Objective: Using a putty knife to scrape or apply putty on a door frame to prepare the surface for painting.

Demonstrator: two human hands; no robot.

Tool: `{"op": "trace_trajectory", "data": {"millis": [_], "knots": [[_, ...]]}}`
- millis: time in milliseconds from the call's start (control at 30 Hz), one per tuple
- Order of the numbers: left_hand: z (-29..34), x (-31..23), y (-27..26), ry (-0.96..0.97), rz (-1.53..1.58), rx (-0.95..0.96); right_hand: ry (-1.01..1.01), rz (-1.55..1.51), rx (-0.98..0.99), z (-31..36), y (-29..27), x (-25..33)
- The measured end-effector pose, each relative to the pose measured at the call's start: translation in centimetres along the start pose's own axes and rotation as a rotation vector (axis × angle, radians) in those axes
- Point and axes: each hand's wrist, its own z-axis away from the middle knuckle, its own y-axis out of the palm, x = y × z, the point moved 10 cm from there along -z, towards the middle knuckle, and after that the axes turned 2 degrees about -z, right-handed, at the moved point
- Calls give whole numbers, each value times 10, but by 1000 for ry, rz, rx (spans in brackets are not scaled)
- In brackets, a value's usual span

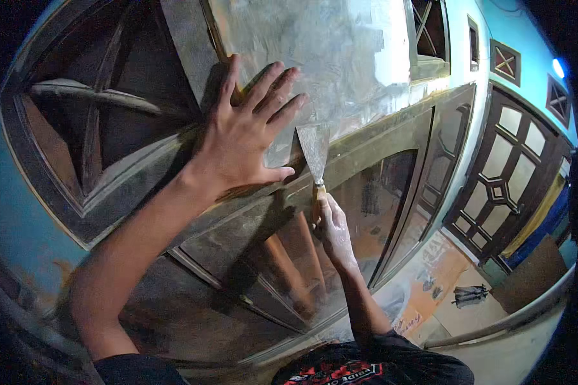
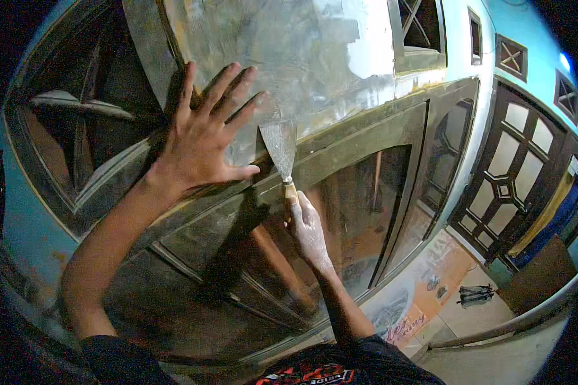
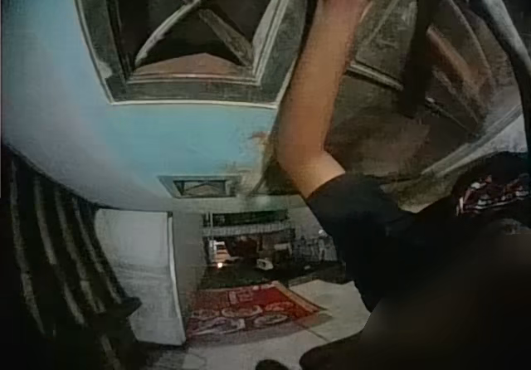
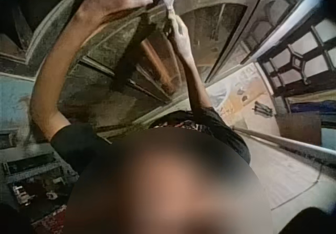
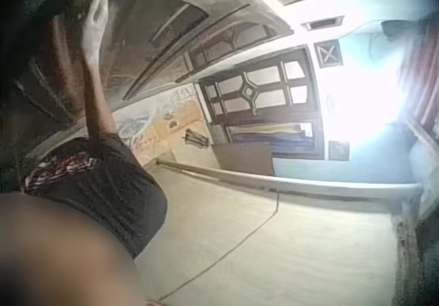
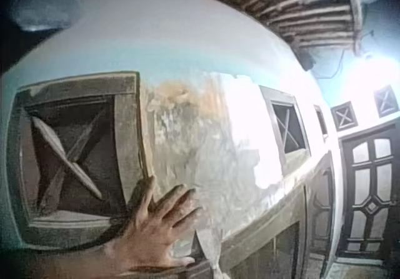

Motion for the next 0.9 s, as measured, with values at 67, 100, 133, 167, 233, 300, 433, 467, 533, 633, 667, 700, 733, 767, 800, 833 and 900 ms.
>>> {"op": "trace_trajectory", "data": {"millis": [67, 100, 133, 167, 233, 300, 433, 467, 533, 633, 667, 700, 733, 767, 800, 833, 900], "knots": [[5, 3, 1, -4, 8, -9, -5, 23, 24, 8, -1, -17], [5, 1, 2, -4, 41, -15, -388, 203, -67, 11, 1, 17], [6, 1, 4, -9, 50, -12, -235, 116, -31, 2, -4, 6], [6, 3, 5, -15, 29, -19, -81, 28, 6, -9, -8, -1], [1, 3, -3, -37, 31, -13, -190, 19, -32, -25, -12, 29], [-2, 2, -11, -34, 23, -20, -242, 100, -16, -30, -16, 34], [3, 3, -5, -53, 33, -14, -60, 44, -27, -2, -12, -5], [3, 4, -3, -51, 19, -15, -52, 24, -27, -5, -13, -8], [4, 4, -3, -48, 18, -6, -77, 11, -18, -11, -10, 5], [2, 3, -6, -40, 27, -36, -138, -8, -18, -20, -10, 27], [2, 2, -6, -38, 30, -46, -132, 40, -28, -16, -12, 25], [4, 3, -7, -38, 22, -52, -130, 81, -29, -11, -9, 21], [5, 4, -6, -41, 20, -47, -65, 44, -9, -4, -8, 5], [6, 5, -6, -45, 14, -47, 1, 8, 12, 2, -6, -10], [6, 4, -4, -49, 6, -31, 68, -15, 7, 10, -6, -11], [7, 3, -2, -52, -2, -15, 71, -15, 14, 7, -5, -13], [9, 4, 2, -51, -27, 5, -71, -9, 44, -2, -1, -3]]}}
